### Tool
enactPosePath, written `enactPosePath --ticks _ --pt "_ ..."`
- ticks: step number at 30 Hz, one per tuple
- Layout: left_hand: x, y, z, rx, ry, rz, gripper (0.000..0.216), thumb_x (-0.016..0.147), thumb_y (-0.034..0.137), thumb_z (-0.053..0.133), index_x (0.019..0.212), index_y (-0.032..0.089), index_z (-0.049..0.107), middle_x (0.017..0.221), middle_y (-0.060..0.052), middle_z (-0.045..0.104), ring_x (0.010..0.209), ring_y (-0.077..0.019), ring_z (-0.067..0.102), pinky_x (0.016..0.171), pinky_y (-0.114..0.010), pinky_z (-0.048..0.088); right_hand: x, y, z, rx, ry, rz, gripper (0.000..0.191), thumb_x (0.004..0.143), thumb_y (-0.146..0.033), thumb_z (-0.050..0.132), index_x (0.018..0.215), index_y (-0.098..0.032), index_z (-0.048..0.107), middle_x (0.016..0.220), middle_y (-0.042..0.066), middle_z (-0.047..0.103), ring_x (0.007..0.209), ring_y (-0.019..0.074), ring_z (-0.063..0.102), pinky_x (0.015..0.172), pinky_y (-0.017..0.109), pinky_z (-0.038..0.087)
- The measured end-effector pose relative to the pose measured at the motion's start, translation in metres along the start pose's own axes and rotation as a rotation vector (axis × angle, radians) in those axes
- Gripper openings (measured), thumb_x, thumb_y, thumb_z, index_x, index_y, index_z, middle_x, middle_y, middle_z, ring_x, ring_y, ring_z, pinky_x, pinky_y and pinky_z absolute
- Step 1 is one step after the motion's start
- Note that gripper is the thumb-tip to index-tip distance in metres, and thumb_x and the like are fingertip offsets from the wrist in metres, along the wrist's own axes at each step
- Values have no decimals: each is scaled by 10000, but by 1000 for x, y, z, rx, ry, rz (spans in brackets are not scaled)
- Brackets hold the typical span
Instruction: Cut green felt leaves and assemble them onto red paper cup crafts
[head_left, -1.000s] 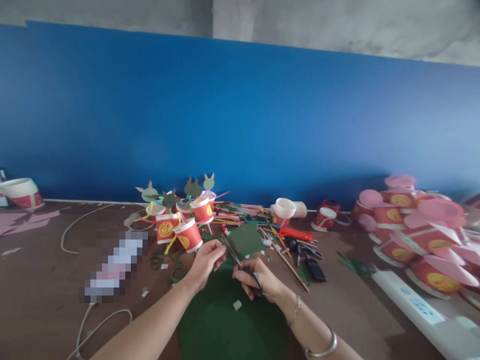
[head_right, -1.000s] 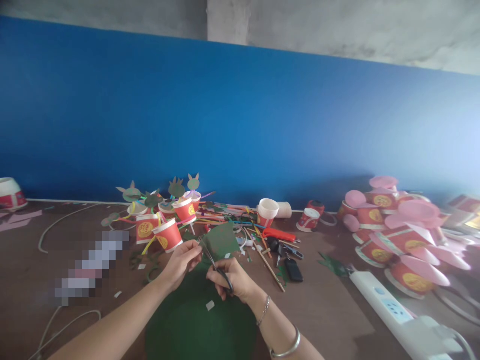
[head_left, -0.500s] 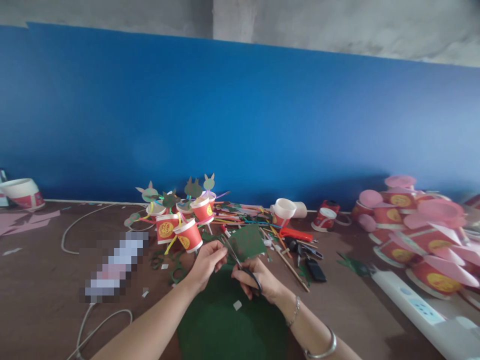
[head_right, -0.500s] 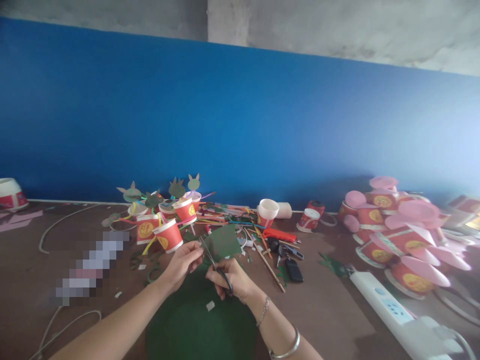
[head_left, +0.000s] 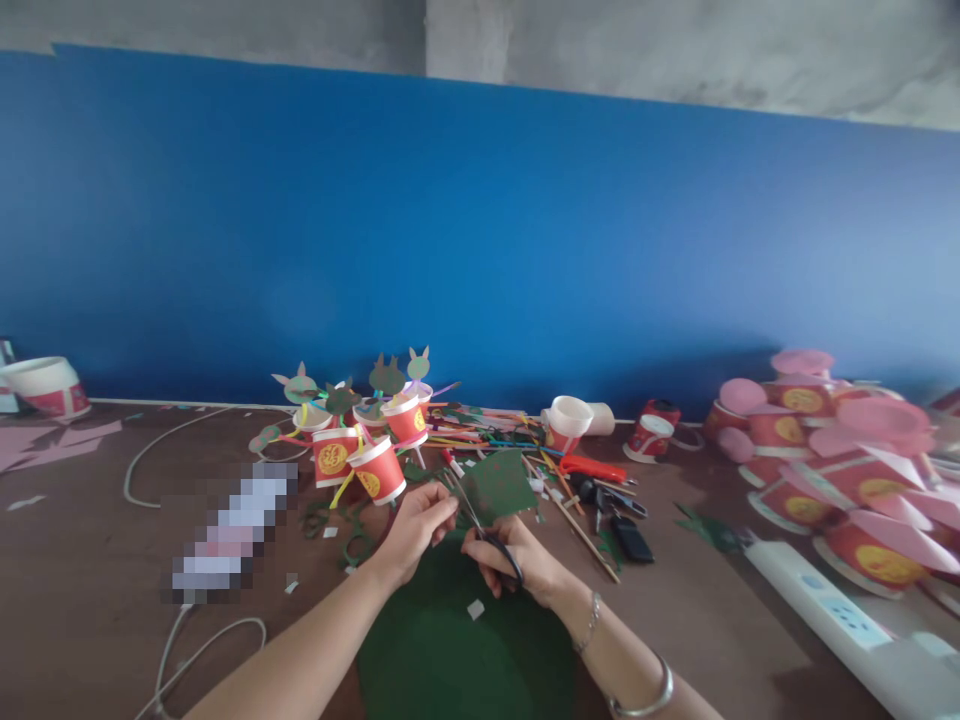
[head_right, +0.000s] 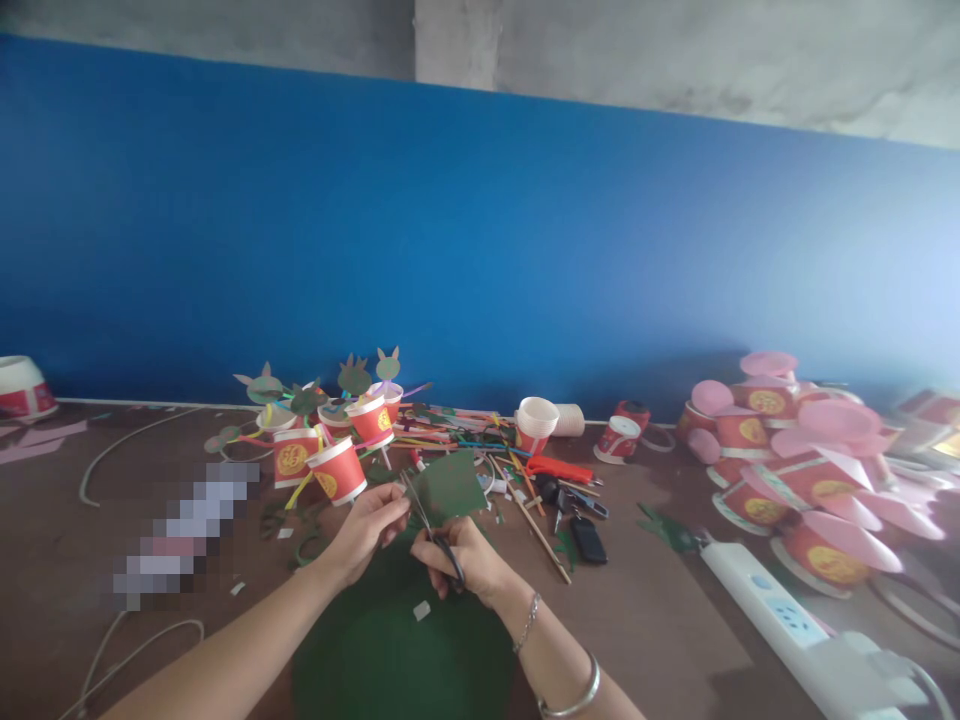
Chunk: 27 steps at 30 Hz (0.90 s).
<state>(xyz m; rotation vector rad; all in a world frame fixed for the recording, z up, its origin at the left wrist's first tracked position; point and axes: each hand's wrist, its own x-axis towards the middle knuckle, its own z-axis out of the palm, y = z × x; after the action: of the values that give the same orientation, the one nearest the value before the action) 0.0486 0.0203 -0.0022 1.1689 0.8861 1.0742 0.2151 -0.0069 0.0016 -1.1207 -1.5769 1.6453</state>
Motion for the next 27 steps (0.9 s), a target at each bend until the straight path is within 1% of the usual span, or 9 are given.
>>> enactPosePath --ticks 4,8,10,13,16,19,22,25,27 --pt "0 -1 0 -5 1 0 293 735 367 612 597 162 453 497 52 469 401 -42 344 403 -183 208 1 1 0 -5 8 -14 315 728 -434 646 677 -137 551 388 -67 484 311 42 401 301 137 242" --pt "0 0 -1 -18 2 -10 306 723 378 625 588 163 455 491 52 465 396 -42 339 399 -186 199 1 0 -1 -10 11 -25 313 731 -425 646 655 -137 549 380 -68 474 309 40 386 312 141 276" --pt "0 1 0 -13 4 -13 318 712 388 633 576 163 454 489 52 464 395 -43 339 398 -188 198 0 -1 -1 -13 10 -28 318 732 -427 642 649 -135 548 382 -66 477 309 39 386 310 141 264" --pt "0 2 0 -3 -6 -13 321 707 392 635 572 164 453 481 55 454 391 -42 334 399 -191 196 -1 -2 -1 -6 15 -17 305 718 -425 655 698 -138 554 401 -66 495 317 45 416 305 136 247" --pt "0 2 0 4 -23 -3 312 716 379 626 577 167 445 466 68 414 386 -40 308 396 -194 177 -1 -1 0 -6 29 -9 305 713 -427 659 729 -143 547 413 -70 497 326 51 434 311 136 272" --pt "0 1 -2 12 -35 6 309 727 370 615 581 174 424 443 86 349 379 -40 258 397 -199 150 0 0 0 -28 34 -20 312 723 -434 646 723 -140 541 398 -71 483 319 50 417 311 142 269" --pt "2 0 -5 18 -61 3 318 732 374 612 583 179 410 437 95 306 385 -42 232 407 -203 141 1 1 -1 -23 51 -8 357 687 -449 672 800 -134 546 391 -83 472 313 55 401 312 156 276" --pt "2 -1 -7 16 -76 -15 314 730 373 613 588 180 411 440 96 298 392 -44 223 414 -206 131 1 1 -2 -26 52 5 427 667 -462 681 882 -118 549 382 -87 467 305 59 390 309 164 246" --pt "3 -1 -7 10 -73 -30 303 725 365 614 591 179 416 438 97 296 395 -45 216 416 -207 121 0 0 -3 -45 36 -1 422 677 -469 670 871 -110 563 377 -80 466 300 56 381 307 167 221"
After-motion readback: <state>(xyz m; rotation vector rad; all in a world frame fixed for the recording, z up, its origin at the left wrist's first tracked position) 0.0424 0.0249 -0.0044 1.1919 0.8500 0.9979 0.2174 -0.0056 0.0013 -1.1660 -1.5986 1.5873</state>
